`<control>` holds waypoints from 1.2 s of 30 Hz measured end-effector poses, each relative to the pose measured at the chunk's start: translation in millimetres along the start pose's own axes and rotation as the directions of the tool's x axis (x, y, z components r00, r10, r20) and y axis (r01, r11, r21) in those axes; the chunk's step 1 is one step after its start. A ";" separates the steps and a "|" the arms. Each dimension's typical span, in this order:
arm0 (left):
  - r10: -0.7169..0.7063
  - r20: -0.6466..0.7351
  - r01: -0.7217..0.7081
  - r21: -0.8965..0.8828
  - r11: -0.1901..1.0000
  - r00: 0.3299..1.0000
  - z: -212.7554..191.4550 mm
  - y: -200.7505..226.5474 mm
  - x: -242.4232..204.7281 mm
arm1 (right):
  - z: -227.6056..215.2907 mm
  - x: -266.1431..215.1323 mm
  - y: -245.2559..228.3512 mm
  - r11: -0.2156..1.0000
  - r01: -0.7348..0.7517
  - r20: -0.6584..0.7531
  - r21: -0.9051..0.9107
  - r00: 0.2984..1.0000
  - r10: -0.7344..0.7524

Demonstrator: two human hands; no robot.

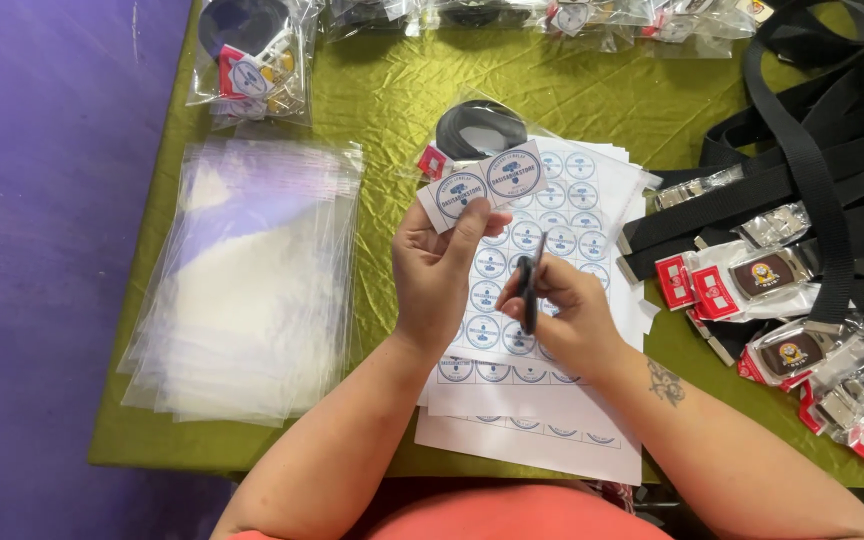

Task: The person cuts circular stickers from a sheet using scissors, then places each sticker onto a black belt. The belt is folded and placed into a clear plastic bag. The process is repeated for multiple belts.

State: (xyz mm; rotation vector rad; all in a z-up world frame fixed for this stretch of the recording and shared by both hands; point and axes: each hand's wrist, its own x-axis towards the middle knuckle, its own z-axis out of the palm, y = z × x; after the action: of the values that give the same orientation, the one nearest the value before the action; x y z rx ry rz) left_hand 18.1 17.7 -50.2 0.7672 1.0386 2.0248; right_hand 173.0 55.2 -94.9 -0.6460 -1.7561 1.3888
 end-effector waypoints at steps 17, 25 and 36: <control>-0.168 0.096 0.167 0.018 0.986 0.981 -3.0 -9.7 -16.1 | -5.0 0.4 3.1 1.000 0.021 0.161 0.020 0.987 -0.024; -0.212 0.146 0.215 -0.006 0.977 0.966 -6.8 -22.9 -15.6 | -7.5 1.1 4.0 1.000 0.005 0.152 0.020 0.988 -0.008; -0.273 0.158 0.272 0.033 0.962 0.949 -2.3 -15.4 -13.9 | -8.8 2.5 3.5 1.000 -0.006 0.153 0.000 0.988 0.006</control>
State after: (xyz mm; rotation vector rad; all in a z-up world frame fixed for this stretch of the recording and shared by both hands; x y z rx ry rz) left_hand 29.2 11.8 -66.9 0.7362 1.0035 1.6949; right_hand 178.6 63.0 -96.8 -0.5571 -1.8744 1.4758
